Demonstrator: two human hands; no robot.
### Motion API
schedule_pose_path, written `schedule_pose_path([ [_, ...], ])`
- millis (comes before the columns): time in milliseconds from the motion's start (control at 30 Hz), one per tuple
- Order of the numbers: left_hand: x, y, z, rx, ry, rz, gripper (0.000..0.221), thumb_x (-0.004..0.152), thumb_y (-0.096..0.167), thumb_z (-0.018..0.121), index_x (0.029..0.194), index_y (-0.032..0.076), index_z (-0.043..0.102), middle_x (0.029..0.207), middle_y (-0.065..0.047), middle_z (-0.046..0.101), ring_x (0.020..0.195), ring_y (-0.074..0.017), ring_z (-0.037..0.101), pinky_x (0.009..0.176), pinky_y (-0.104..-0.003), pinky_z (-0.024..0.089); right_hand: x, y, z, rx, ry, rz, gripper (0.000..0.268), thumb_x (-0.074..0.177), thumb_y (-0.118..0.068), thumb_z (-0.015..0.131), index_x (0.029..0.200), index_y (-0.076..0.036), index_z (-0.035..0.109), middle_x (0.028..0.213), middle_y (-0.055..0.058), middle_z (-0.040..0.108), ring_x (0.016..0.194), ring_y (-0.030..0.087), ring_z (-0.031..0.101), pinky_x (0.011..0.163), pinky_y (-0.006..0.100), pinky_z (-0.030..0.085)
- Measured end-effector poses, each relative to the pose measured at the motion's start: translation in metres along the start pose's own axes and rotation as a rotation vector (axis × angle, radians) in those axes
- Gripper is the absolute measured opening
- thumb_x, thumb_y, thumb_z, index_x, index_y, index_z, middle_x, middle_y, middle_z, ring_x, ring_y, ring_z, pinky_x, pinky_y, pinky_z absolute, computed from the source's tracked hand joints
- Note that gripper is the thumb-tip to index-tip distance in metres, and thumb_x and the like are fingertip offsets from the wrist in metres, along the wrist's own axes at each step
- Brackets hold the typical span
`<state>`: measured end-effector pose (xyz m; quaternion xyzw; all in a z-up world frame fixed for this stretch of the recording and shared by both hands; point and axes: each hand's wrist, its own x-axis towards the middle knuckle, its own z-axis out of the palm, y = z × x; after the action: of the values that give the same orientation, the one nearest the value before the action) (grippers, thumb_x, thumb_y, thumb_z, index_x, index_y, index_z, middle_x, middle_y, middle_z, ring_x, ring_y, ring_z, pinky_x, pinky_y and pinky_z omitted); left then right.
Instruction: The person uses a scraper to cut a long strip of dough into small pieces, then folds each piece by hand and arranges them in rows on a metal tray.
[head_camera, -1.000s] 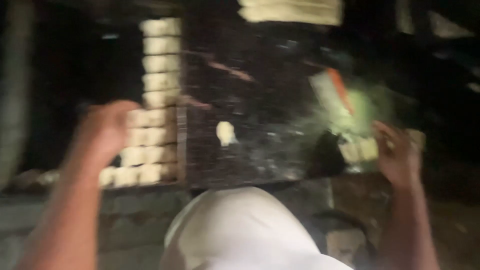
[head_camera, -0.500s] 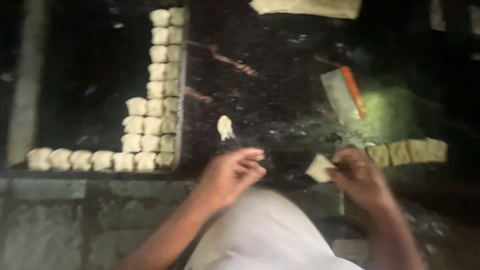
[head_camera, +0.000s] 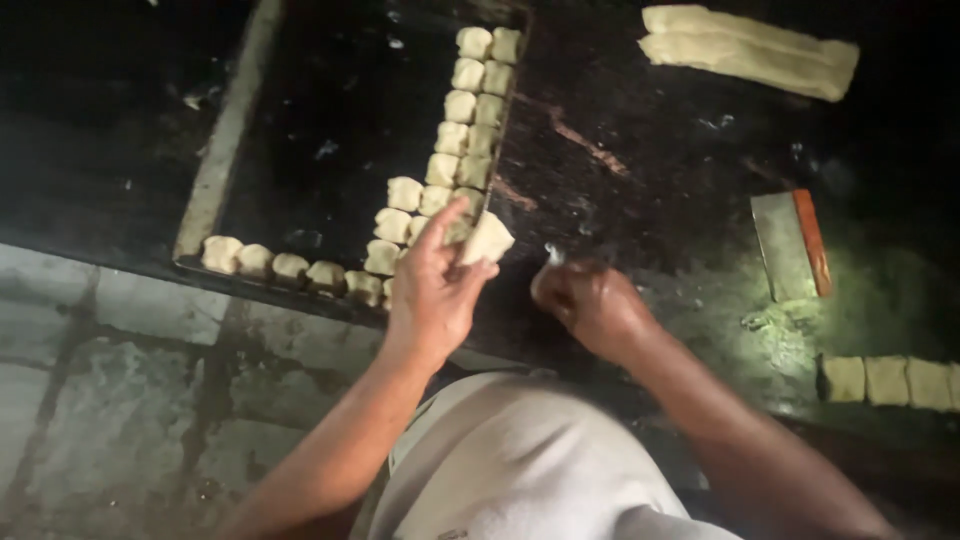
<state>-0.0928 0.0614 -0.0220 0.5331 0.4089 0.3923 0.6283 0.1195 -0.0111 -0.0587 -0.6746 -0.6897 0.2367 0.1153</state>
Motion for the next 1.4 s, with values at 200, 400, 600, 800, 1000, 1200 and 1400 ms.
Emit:
schedule_pose_path([
  [200, 0.0, -0.024, 0.002, 0.179, -0.266, 0.156, 0.024, 0.084, 0.005, 0.075, 0.109, 0.002, 0.074, 0.094, -0.009, 0.08, 0.082, -0.0105, 0.074, 0.072, -0.027, 0.057, -0.027, -0.006, -0.024, 1.094, -0.025, 0.066, 0.009, 0.085, -0.002, 0.076, 0.093, 0.0, 0.078, 0.093, 0.013, 0.08, 0.082, 0.018, 0.076, 0.069, 0.033, 0.063],
  [400, 0.006, -0.004, 0.013, 0.078, -0.419, 0.015, 0.023, 0.089, 0.01, 0.073, 0.108, -0.001, 0.067, 0.092, -0.012, 0.075, 0.079, -0.0115, 0.067, 0.068, -0.03, 0.056, -0.006, 0.002, -0.008, 1.156, 0.365, 0.037, 0.025, 0.092, -0.001, 0.081, 0.108, 0.0, 0.062, 0.1, 0.006, 0.07, 0.091, 0.012, 0.066, 0.077, 0.026, 0.056],
  [600, 0.015, -0.01, 0.024, 0.478, -0.439, 0.145, 0.018, 0.095, 0.016, 0.069, 0.1, -0.001, 0.073, 0.081, -0.012, 0.073, 0.072, -0.0139, 0.067, 0.068, -0.033, 0.055, -0.018, -0.007, -0.026, 1.114, 0.263, 0.383, 0.025, 0.083, -0.007, 0.078, 0.105, -0.002, 0.07, 0.092, 0.01, 0.075, 0.081, 0.016, 0.069, 0.067, 0.027, 0.053],
  [800, 0.017, -0.014, 0.032, -0.11, -0.453, -0.186, 0.02, 0.094, 0.007, 0.061, 0.105, -0.002, 0.075, 0.094, -0.011, 0.074, 0.08, -0.0113, 0.065, 0.068, -0.031, 0.054, -0.033, -0.042, -0.021, -0.008, 0.775, -0.286, 0.052, 0.07, -0.026, 0.088, 0.113, -0.001, 0.073, 0.108, 0.016, 0.068, 0.102, 0.028, 0.063, 0.084, 0.043, 0.055],
  [1000, 0.0, 0.009, 0.047, 0.242, -0.353, 0.178, 0.027, 0.097, 0.009, 0.063, 0.122, 0.003, 0.062, 0.09, -0.009, 0.072, 0.072, -0.012, 0.069, 0.063, -0.029, 0.056, -0.052, -0.001, -0.018, 0.002, 0.74, -0.325, 0.032, 0.066, -0.002, 0.087, 0.095, -0.01, 0.076, 0.102, 0.011, 0.069, 0.097, 0.027, 0.063, 0.081, 0.04, 0.053],
  [1200, -0.012, 0.021, 0.075, 0.112, -0.492, 0.24, 0.006, 0.1, 0.005, 0.064, 0.103, 0.001, 0.066, 0.089, -0.01, 0.077, 0.083, -0.0144, 0.077, 0.072, -0.03, 0.063, -0.052, 0.032, -0.041, 0.705, 0.554, -0.043, 0.009, 0.093, -0.008, 0.076, 0.099, -0.002, 0.078, 0.106, 0.006, 0.069, 0.1, 0.017, 0.065, 0.082, 0.032, 0.055],
  [1400, -0.017, 0.018, 0.082, 0.356, -0.406, 0.349, 0.022, 0.091, 0.007, 0.078, 0.085, -0.001, 0.058, 0.092, -0.013, 0.076, 0.075, -0.0149, 0.075, 0.065, -0.031, 0.058, -0.066, 0.072, -0.051, 1.371, 0.03, 0.132, 0.025, 0.088, -0.008, 0.076, 0.11, 0.002, 0.068, 0.1, 0.009, 0.076, 0.097, 0.022, 0.071, 0.089, 0.034, 0.059],
])
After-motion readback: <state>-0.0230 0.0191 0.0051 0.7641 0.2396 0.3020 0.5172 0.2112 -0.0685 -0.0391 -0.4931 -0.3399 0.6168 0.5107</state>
